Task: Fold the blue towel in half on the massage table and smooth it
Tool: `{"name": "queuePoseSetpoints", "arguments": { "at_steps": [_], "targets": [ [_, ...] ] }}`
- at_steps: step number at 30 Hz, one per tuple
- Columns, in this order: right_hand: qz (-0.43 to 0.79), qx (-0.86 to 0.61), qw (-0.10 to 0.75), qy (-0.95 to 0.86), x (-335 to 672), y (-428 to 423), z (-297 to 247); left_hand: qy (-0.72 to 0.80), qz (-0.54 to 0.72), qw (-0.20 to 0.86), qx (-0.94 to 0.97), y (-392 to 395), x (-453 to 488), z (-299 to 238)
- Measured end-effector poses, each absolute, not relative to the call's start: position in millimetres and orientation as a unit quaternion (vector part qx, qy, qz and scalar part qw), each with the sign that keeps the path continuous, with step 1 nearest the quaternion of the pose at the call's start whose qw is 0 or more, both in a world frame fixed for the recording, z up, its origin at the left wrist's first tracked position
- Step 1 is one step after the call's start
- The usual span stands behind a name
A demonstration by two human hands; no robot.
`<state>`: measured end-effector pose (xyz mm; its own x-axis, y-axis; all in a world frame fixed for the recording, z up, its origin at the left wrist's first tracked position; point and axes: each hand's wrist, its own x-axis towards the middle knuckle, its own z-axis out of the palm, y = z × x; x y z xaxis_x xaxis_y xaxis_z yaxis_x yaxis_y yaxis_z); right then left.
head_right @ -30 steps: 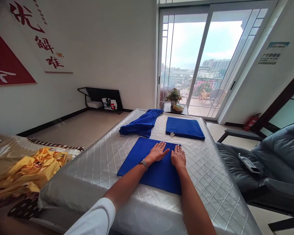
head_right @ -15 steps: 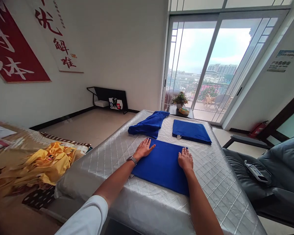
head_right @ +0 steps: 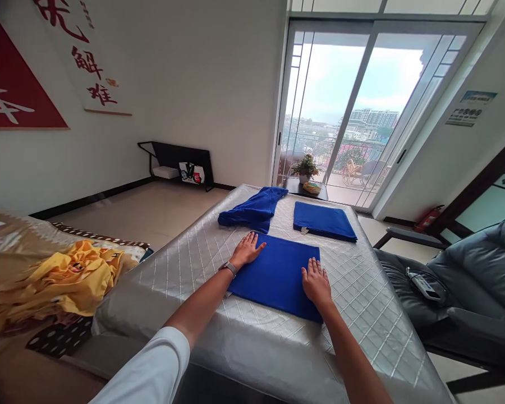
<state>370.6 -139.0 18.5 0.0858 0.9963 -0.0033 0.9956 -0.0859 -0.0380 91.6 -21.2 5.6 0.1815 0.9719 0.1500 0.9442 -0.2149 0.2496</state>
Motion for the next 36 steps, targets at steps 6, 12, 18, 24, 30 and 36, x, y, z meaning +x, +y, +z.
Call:
{"name": "queuePoseSetpoints", "arguments": {
  "at_steps": [6, 12, 18, 24, 30, 36],
  "targets": [
    [0.035, -0.745, 0.025, -0.665, 367.0, -152.9, 12.3, 0.631, 0.145, 0.032, 0.762, -22.9, 88.9, 9.1],
    [0.033, -0.744, 0.043, -0.666, 365.0, -151.5, 13.0, 0.576, 0.160, 0.010, 0.801, -51.2, 131.9, 24.3],
    [0.021, -0.729, 0.021, -0.684, 368.8, -154.2, 10.0, 0.384, 0.164, 0.028, 0.908, -110.2, 227.2, 12.6],
    [0.011, -0.735, 0.017, -0.678, 367.8, -154.8, 12.8, 0.403, 0.123, 0.082, 0.903, -125.0, 215.2, 9.0],
    [0.019, -0.743, 0.023, -0.669, 365.0, -153.4, 13.9, 0.507, 0.092, 0.083, 0.853, -116.2, 112.4, 12.9],
    [0.008, -0.747, 0.015, -0.664, 363.4, -153.2, 17.1, 0.567, 0.086, 0.065, 0.817, -124.7, 49.2, 9.0]
  ]
}}
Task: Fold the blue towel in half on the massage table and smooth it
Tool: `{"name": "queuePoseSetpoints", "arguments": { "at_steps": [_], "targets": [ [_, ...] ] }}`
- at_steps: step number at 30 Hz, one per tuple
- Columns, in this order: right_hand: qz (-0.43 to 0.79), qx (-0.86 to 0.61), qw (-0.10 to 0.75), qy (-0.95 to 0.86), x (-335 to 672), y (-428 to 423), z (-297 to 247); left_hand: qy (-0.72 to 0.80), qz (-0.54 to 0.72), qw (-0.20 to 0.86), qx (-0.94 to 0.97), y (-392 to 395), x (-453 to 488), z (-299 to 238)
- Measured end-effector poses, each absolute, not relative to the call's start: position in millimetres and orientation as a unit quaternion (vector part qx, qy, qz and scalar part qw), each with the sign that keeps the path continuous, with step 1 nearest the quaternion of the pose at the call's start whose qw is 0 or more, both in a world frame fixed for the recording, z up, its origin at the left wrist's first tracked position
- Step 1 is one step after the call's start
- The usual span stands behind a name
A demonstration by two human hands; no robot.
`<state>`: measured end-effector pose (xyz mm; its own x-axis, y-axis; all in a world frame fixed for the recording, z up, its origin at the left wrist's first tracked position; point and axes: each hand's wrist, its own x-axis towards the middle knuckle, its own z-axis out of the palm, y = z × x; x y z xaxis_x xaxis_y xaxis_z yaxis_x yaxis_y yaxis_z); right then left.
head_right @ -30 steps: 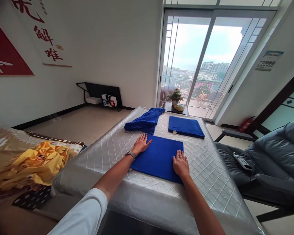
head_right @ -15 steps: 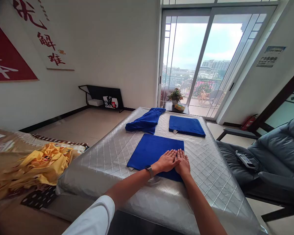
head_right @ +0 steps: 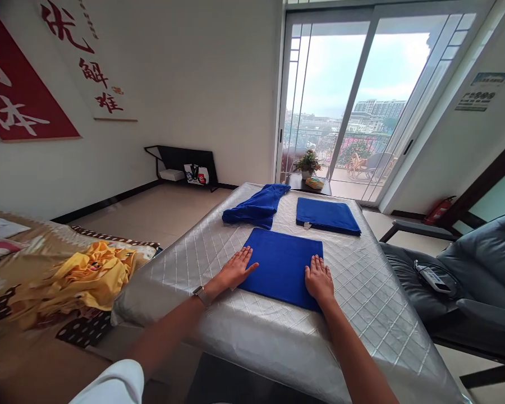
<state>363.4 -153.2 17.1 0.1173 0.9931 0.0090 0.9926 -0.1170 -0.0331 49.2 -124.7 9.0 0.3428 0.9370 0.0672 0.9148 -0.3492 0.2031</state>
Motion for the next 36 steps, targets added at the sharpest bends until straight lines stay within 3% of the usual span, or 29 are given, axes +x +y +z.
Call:
{"name": "queuePoseSetpoints", "arguments": {
  "at_steps": [6, 17, 24, 27, 36],
  "targets": [
    [-0.028, -0.723, 0.029, -0.689, 359.9, -178.6, 27.3, 0.570, 0.088, 0.079, 0.813, -127.8, 53.8, 9.8],
    [0.020, -0.732, 0.013, -0.681, 352.2, -244.9, 3.7, 0.570, 0.082, 0.068, 0.815, -136.0, 69.8, 26.8],
    [0.010, -0.729, -0.017, -0.684, 349.5, -245.2, 11.8, 0.330, 0.120, 0.094, 0.931, -176.6, 186.7, 29.5],
    [0.015, -0.727, -0.030, -0.686, 349.3, -246.8, 14.5, 0.299, 0.115, 0.115, 0.940, -183.6, 211.2, 29.3],
    [0.030, -0.737, 0.000, -0.675, 347.0, -244.9, 13.7, 0.436, 0.069, 0.115, 0.890, -172.6, 119.3, 28.1]
  ]
}}
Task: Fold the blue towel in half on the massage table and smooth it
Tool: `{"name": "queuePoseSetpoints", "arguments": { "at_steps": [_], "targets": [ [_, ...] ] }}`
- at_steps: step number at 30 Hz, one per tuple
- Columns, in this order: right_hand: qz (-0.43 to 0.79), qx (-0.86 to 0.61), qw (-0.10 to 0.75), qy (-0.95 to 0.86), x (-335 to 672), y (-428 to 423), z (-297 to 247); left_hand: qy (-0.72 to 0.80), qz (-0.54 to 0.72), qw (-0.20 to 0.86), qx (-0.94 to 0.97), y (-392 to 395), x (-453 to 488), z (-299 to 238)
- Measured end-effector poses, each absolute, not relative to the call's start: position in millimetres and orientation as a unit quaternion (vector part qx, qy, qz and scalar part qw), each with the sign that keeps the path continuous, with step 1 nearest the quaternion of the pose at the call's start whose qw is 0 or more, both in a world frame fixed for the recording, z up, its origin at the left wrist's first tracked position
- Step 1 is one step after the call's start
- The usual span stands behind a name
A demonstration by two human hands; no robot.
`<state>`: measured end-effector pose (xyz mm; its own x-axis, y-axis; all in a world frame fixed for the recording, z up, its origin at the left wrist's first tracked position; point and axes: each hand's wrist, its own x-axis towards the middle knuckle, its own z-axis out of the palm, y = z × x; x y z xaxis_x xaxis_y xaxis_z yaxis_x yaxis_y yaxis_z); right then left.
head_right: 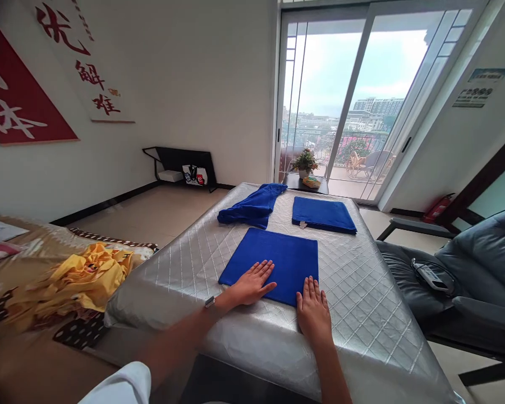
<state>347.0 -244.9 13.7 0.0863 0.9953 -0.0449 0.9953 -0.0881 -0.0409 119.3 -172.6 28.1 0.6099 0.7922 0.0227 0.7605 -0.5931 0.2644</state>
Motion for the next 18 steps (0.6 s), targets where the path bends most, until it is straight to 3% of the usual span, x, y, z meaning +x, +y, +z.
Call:
{"name": "queuePoseSetpoints", "arguments": {
  "at_steps": [5, 10, 18],
  "targets": [
    [-0.043, 0.737, -0.040, 0.673, 348.5, -245.7, 6.5, 0.519, 0.053, 0.089, 0.848, -175.4, 59.9, 22.5],
    [-0.024, 0.734, -0.038, 0.677, 349.2, -245.0, 4.3, 0.532, 0.089, 0.044, 0.841, -187.0, 70.6, 17.5],
    [-0.041, 0.721, -0.057, 0.690, 359.0, -240.8, -11.5, 0.238, 0.216, 0.055, 0.945, -260.1, 217.8, 52.6]
  ]
}}
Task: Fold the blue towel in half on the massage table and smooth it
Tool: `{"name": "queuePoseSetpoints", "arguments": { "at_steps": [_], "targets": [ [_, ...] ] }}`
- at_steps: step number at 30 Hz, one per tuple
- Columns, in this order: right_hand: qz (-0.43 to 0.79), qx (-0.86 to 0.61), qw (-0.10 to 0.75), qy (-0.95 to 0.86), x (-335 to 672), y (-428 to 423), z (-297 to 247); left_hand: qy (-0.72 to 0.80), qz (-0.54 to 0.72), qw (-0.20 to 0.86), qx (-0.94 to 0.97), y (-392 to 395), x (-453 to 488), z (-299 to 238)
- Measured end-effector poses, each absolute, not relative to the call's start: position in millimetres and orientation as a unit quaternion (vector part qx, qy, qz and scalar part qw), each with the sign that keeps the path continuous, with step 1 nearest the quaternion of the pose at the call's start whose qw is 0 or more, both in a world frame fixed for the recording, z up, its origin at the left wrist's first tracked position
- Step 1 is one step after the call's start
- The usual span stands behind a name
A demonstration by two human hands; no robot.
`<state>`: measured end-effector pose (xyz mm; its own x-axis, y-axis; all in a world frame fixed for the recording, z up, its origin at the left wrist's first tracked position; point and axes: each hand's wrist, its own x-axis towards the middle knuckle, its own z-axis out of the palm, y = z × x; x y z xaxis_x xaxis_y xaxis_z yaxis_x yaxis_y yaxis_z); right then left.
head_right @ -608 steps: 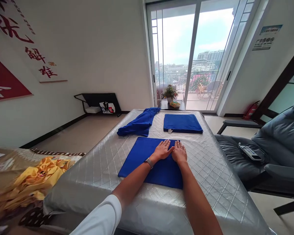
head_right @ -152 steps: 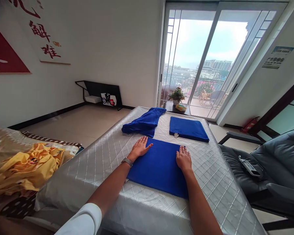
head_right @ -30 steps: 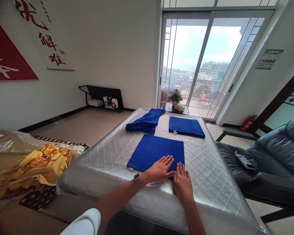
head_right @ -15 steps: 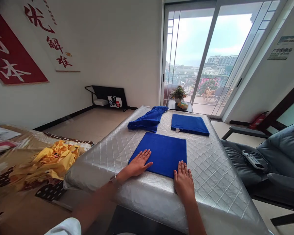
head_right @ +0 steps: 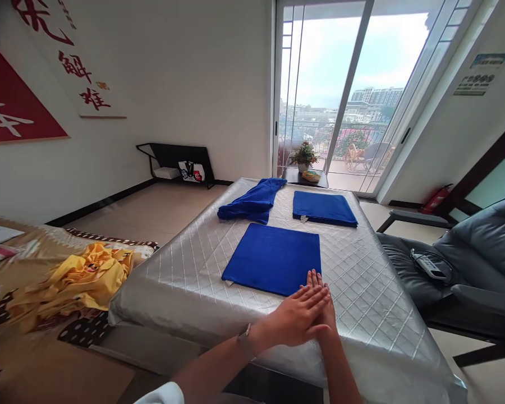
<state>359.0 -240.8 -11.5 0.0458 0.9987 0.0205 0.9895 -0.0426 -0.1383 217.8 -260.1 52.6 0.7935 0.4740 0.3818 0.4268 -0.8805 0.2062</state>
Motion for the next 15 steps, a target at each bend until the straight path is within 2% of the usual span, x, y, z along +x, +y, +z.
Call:
{"name": "queuePoseSetpoints", "arguments": {
  "at_steps": [2, 7, 15],
  "targets": [
    [0.044, -0.731, 0.065, -0.678, 358.2, -236.8, -15.6, 0.223, 0.222, 0.073, 0.946, -267.6, 245.9, 55.4],
    [0.055, -0.738, 0.056, -0.670, 354.2, -236.2, -13.4, 0.318, 0.192, 0.139, 0.918, -249.3, 247.3, 37.6],
    [0.020, -0.708, 0.002, -0.706, 353.5, -249.9, 7.5, 0.370, 0.140, 0.126, 0.909, -233.9, 209.2, 17.9]
  ]
}}
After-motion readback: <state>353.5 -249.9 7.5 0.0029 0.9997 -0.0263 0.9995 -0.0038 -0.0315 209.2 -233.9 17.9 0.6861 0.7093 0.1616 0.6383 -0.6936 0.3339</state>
